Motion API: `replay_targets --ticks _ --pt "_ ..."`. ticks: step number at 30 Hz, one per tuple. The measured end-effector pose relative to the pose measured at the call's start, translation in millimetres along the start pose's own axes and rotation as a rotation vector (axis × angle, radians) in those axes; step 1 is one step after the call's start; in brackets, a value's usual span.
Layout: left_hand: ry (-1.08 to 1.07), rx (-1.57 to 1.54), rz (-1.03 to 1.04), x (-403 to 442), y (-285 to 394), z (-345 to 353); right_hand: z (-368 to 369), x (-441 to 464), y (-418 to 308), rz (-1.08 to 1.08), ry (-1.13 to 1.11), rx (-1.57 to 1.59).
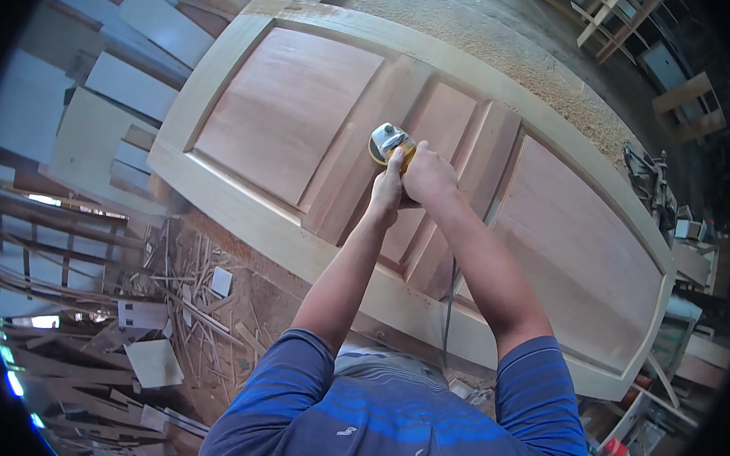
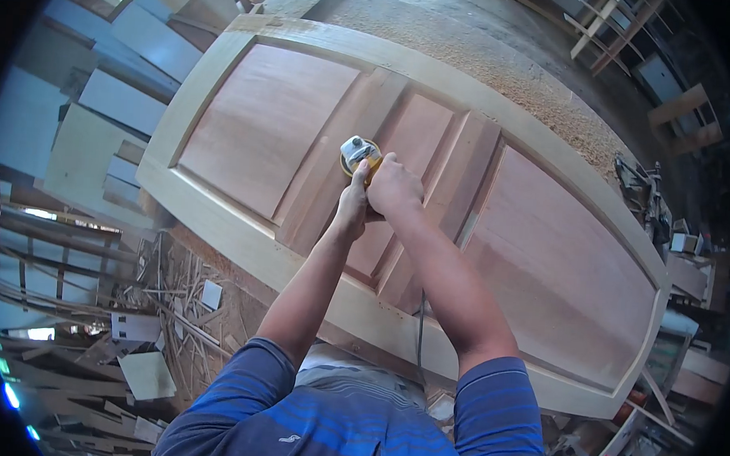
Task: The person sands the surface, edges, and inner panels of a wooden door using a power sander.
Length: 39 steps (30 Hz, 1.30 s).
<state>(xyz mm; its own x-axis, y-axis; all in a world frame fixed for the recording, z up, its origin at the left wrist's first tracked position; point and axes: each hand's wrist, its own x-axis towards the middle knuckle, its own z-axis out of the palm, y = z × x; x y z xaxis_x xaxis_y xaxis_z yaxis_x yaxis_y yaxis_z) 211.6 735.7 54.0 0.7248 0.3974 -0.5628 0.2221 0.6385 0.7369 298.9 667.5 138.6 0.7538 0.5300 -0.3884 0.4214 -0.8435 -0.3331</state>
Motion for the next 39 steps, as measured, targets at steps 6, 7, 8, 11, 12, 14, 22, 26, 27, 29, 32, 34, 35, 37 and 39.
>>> replay_targets --ticks 6,7,8,11,12,14,22,26,27,29,32,34,35,37,39 --pt "-0.090 0.079 -0.029 45.4 39.8 31.3 -28.9 46.9 6.2 0.132 0.028 0.052" --pt "-0.095 0.103 -0.031 51.8 44.9 33.3 -32.7 52.3 6.4 0.153 0.023 0.045" --pt "-0.100 0.127 -0.032 57.5 50.1 35.2 -35.2 58.4 5.9 0.175 0.029 0.069" --pt "-0.092 0.178 -0.043 65.3 54.4 34.2 -31.7 64.0 4.8 0.193 0.050 0.123" --pt "-0.080 0.169 -0.036 61.5 51.0 29.4 -27.5 58.3 3.3 0.170 0.059 0.132" --pt "-0.053 0.156 -0.015 43.1 41.7 15.1 -16.7 41.9 -2.3 0.119 0.060 0.155" --pt "0.123 -0.051 0.028 -97.8 -29.6 -65.4 71.3 -73.7 -29.9 -0.160 -0.075 0.158" --pt "0.200 -0.101 0.051 -173.9 -59.7 -94.2 110.5 -132.0 -49.9 -0.286 -0.134 0.074" --pt "0.215 -0.117 0.053 -190.6 -66.3 -101.0 116.2 -145.2 -54.8 -0.329 -0.161 0.060" --pt "0.253 -0.167 0.086 -211.1 -78.5 -112.3 127.4 -164.5 -62.7 -0.431 -0.168 0.032" --pt "0.274 -0.191 0.097 -215.1 -82.1 -127.7 139.6 -168.2 -73.9 -0.450 -0.169 0.056" --pt "0.276 -0.170 0.088 -208.1 -70.9 -125.9 130.9 -162.8 -78.8 -0.431 -0.171 0.060" --pt "0.264 -0.161 0.103 -200.9 -65.8 -122.7 123.9 -154.9 -79.0 -0.417 -0.168 0.059" --pt "0.233 -0.143 0.127 -180.9 -54.9 -111.6 112.8 -135.2 -74.8 -0.381 -0.149 0.052" --pt "0.207 -0.148 0.085 -155.3 -40.4 -97.6 92.0 -114.0 -69.7 -0.314 -0.165 0.037"
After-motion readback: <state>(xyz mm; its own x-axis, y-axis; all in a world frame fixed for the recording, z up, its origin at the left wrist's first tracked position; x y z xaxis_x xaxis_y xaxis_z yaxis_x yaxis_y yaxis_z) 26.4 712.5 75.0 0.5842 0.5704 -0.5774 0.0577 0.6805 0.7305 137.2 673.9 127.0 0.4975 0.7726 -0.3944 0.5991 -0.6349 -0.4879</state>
